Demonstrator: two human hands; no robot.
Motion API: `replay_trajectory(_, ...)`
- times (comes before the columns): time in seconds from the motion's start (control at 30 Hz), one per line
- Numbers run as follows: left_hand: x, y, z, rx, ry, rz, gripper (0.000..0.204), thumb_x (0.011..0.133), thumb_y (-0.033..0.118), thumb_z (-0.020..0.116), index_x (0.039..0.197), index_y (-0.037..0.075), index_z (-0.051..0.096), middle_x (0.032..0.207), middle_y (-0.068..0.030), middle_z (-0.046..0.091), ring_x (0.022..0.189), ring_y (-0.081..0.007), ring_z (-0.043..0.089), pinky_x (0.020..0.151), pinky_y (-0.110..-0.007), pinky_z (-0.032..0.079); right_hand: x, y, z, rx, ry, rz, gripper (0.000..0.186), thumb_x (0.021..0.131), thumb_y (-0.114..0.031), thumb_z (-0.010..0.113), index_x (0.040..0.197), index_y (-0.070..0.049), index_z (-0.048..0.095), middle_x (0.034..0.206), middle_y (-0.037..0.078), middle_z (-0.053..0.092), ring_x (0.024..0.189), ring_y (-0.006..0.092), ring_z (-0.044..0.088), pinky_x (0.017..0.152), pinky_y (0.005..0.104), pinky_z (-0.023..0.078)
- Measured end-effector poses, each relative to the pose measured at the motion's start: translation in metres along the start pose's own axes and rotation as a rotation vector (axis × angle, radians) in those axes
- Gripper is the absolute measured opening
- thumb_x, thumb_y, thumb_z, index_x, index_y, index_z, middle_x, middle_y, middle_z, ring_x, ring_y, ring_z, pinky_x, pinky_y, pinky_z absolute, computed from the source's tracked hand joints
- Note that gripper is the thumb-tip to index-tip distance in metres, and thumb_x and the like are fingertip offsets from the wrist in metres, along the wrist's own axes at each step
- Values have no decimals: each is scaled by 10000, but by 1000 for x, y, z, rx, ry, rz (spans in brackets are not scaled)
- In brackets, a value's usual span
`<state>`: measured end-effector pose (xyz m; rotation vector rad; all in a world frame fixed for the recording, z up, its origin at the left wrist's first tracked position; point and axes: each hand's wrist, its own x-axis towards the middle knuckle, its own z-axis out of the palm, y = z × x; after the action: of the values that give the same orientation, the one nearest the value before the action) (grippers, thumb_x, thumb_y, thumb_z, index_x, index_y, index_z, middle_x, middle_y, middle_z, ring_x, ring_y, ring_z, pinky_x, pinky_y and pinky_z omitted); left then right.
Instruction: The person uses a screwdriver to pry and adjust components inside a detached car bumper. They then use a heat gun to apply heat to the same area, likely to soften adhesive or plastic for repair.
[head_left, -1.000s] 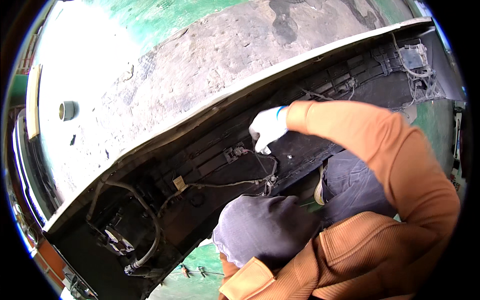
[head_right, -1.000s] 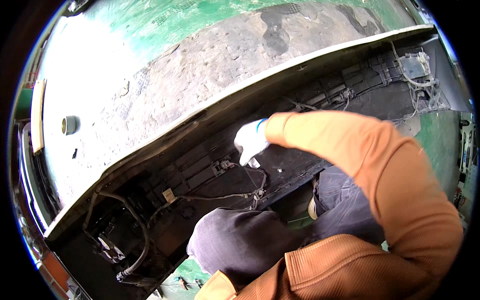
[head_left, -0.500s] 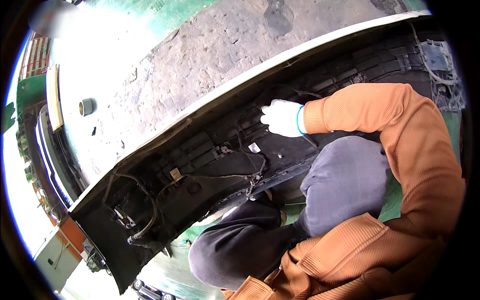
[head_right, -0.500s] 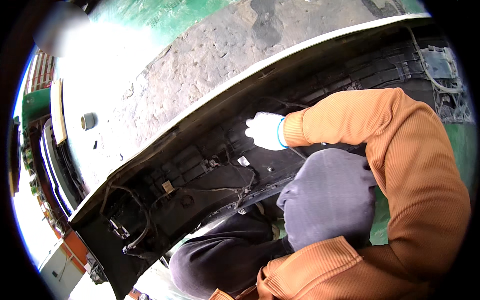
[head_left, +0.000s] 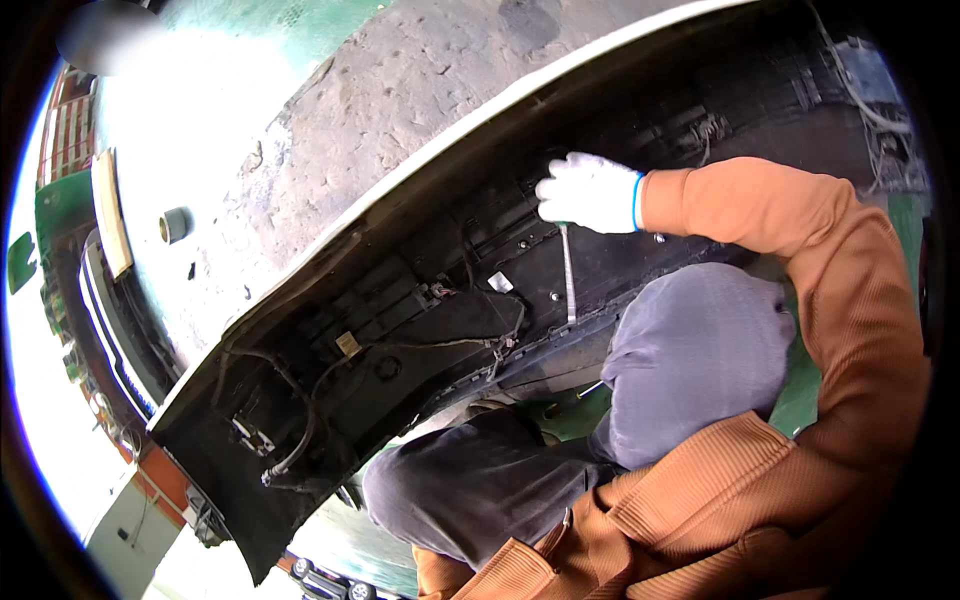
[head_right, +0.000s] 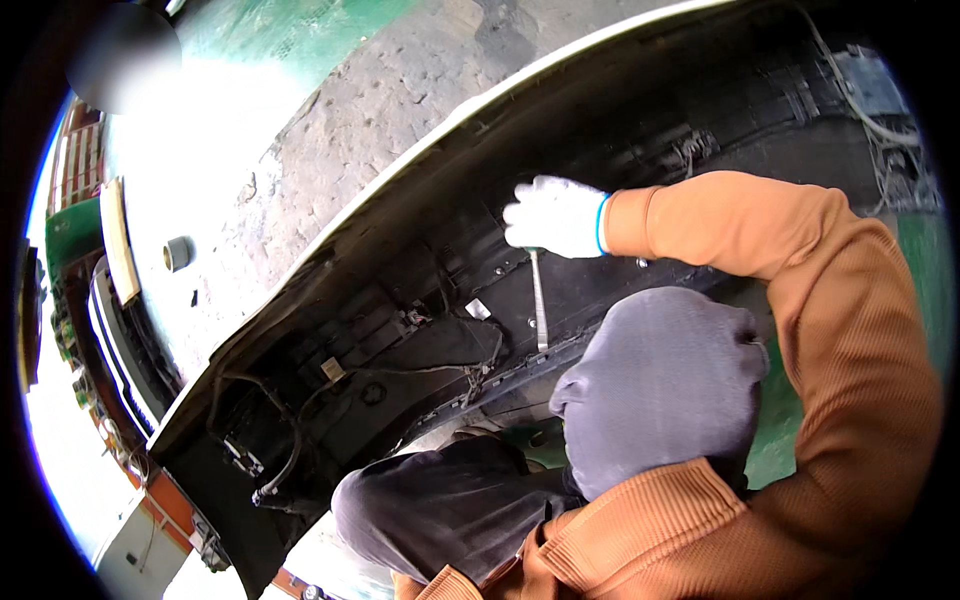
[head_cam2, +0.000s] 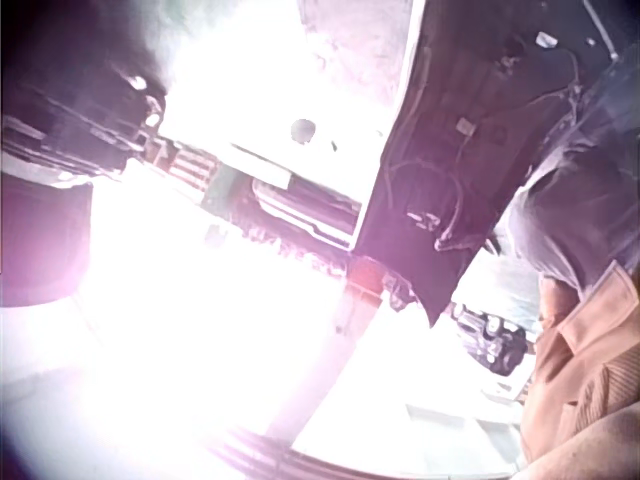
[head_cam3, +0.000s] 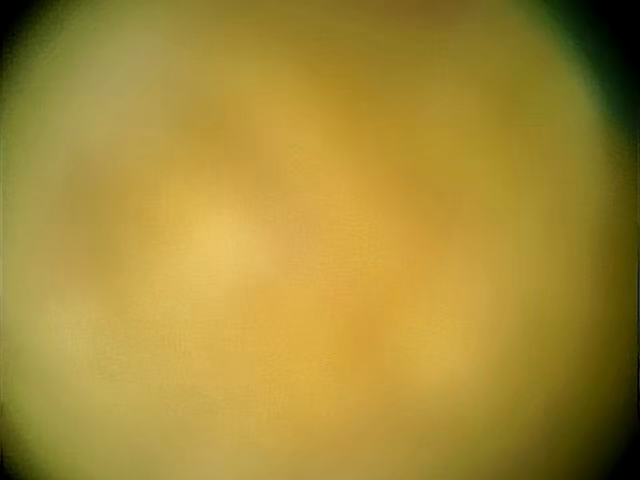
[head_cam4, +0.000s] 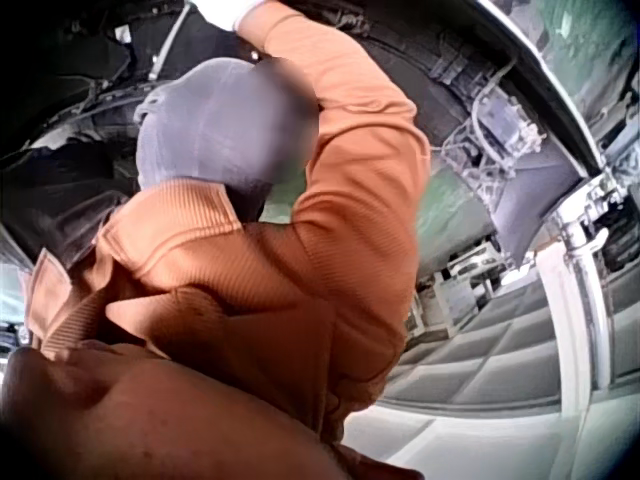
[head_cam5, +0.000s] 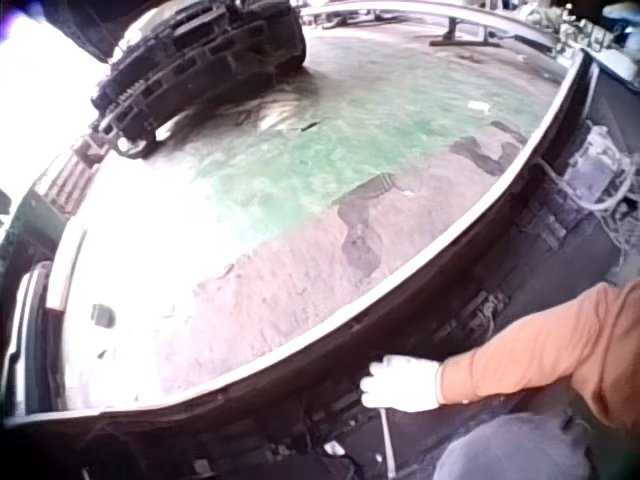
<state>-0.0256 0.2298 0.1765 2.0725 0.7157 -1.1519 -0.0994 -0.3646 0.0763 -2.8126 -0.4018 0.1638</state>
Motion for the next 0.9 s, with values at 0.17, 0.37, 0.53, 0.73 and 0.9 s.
replay_trajectory(0.17, 52, 99, -27, -4, -231, 178, 372, 974, 284, 793, 1201, -5, 742, 1091, -230, 769, 1063, -378, 745, 951, -422, 567, -3, -9, -33, 361, 120, 294, 265, 870, -156, 696, 1130, -103, 690, 1110, 117, 685, 1027, 363, 680, 913, 482, 559)
replay_trajectory(0.37, 80, 226, 68, 742, -66, 1365, 603, 885, 267, 886, 1382, 9, 665, 1350, -229, 682, 1269, -385, 659, 1098, -457, 524, -14, -46, -88, 902, 180, 769, 212, 972, -78, 642, 1183, -69, 657, 1000, 58, 683, 817, 164, 681, 746, 355, 558)
replay_trajectory(0.53, 156, 209, 114, 826, 57, 1707, 885, 724, 403, 983, 1441, 36, 616, 1488, -209, 619, 1403, -478, 547, 1181, -581, 443, 22, -81, -79, 1480, 452, 1131, 218, 1039, -246, 718, 1160, -76, 654, 947, 58, 678, 658, 143, 624, 586, 315, 577)
replay_trajectory(0.73, 166, 197, 120, 752, 103, 1745, 723, 752, 460, 949, 1291, 47, 701, 1464, -192, 653, 1409, -468, 556, 1145, -598, 462, 98, -165, 39, 1892, 1350, 1354, 316, 1037, -313, 759, 1188, -84, 603, 724, 44, 649, 519, 170, 624, 504, 322, 565)
replay_trajectory(0.9, 166, 195, 120, 762, 104, 1739, 655, 773, 486, 935, 1217, 53, 727, 1482, -196, 640, 1424, -464, 540, 1137, -602, 457, 135, -208, 66, 1748, 1346, 1462, 247, 1074, -273, 709, 1190, -74, 619, 918, 48, 666, 625, 132, 656, 547, 301, 544)
